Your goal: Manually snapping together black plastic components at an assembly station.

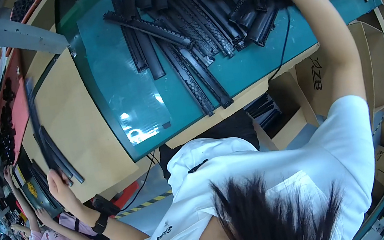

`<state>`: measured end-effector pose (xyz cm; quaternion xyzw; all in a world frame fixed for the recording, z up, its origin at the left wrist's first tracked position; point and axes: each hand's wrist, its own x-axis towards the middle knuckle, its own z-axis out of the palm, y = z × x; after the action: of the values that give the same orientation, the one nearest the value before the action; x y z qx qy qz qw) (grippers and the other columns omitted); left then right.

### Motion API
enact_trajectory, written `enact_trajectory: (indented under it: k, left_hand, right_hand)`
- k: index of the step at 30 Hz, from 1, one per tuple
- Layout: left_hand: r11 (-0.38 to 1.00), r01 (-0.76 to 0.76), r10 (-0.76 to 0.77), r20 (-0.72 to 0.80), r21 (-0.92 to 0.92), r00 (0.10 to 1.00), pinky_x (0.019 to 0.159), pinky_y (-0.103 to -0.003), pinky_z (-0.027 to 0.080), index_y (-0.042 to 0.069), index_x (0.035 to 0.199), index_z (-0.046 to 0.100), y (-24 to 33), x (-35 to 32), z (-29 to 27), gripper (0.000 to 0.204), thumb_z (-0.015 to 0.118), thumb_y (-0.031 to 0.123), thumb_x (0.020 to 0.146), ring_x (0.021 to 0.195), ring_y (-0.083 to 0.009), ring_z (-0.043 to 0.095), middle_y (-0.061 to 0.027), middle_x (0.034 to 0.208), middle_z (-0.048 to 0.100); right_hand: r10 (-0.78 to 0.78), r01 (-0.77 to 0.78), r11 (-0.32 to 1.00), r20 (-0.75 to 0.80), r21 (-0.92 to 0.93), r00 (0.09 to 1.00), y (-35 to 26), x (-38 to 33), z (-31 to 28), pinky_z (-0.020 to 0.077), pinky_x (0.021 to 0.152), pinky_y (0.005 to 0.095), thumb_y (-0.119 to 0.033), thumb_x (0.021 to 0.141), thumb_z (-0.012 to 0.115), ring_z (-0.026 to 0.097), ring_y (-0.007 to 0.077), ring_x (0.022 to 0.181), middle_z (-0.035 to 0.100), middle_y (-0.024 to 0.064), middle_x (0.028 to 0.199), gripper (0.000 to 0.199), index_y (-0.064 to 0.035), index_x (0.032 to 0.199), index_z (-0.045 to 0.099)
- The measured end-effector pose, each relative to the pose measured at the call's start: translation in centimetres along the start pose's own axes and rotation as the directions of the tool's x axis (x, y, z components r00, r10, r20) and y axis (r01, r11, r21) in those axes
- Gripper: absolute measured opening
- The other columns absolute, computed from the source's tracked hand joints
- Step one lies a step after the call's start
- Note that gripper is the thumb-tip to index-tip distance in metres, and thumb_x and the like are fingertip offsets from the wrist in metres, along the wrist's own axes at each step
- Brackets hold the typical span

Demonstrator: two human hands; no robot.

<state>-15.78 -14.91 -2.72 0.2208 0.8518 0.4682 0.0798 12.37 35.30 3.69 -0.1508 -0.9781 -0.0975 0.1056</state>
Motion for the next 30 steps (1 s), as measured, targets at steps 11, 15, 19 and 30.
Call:
enact_trajectory:
  k: [11, 15, 19, 30]
  left_hand:
    - [0.704, 0.149, 0.027, -0.236, 0.695, 0.971, 0.058, -0.031, 0.04, 0.002, 0.083, 0.055, -15.2, 4.0, -6.8, 0.027, 0.047, 0.029, 0.082, 0.063, -0.0253, 0.052, -0.0118, 0.068, 0.054]
    - [0.553, 0.026, 0.217, -0.174, 0.833, 0.961, 0.077, -0.036, 0.037, 0.002, 0.093, 0.054, -9.4, 2.8, -3.8, 0.029, 0.054, 0.026, 0.077, 0.091, -0.0336, 0.048, -0.0179, 0.095, 0.052]
    - [0.66, -0.207, 0.347, -0.049, 0.722, 0.937, 0.083, -0.035, 0.035, 0.003, 0.097, 0.053, -2.2, 2.2, 0.6, 0.027, 0.055, 0.02, 0.077, 0.101, -0.0295, 0.043, -0.0152, 0.102, 0.05]
    - [0.903, -0.423, 0.396, 0.239, 0.074, 0.887, 0.085, -0.032, 0.034, 0.004, 0.105, 0.048, 9.6, -2.4, 12.4, 0.037, 0.06, 0.018, 0.073, 0.105, -0.0219, 0.042, -0.0115, 0.113, 0.045]
  right_hand:
    - [-0.634, 0.67, 0.738, -0.259, 0.078, 0.729, 4.4, 1.3, 8.3, 0.0425, 0.066, 0.0348, -0.016, 0.063, 0.057, 0.049, 0.0265, 0.081, 0.049, 0.0087, 0.084, 0.03, -0.0061, 0.09, 0.049]
    - [-0.467, 0.52, 0.851, 0.344, -0.076, 0.814, 0.4, 2.5, 5.2, 0.0422, 0.063, 0.0338, -0.018, 0.062, 0.057, 0.048, 0.0255, 0.077, 0.049, 0.0078, 0.08, 0.024, -0.0062, 0.081, 0.047]
    - [-0.541, 0.581, 0.814, 0.338, -0.021, 0.77, -0.7, 2.9, 5.0, 0.0418, 0.061, 0.0334, -0.02, 0.062, 0.056, 0.048, 0.0251, 0.075, 0.048, 0.0075, 0.077, 0.022, -0.0064, 0.075, 0.044]
    - [-0.29, 0.281, 0.956, 0.156, 0.078, 0.944, -9.6, 3.1, -1.3, 0.042, 0.057, 0.0356, -0.016, 0.066, 0.056, 0.051, 0.0279, 0.068, 0.048, 0.011, 0.07, 0.023, -0.0041, 0.08, 0.042]
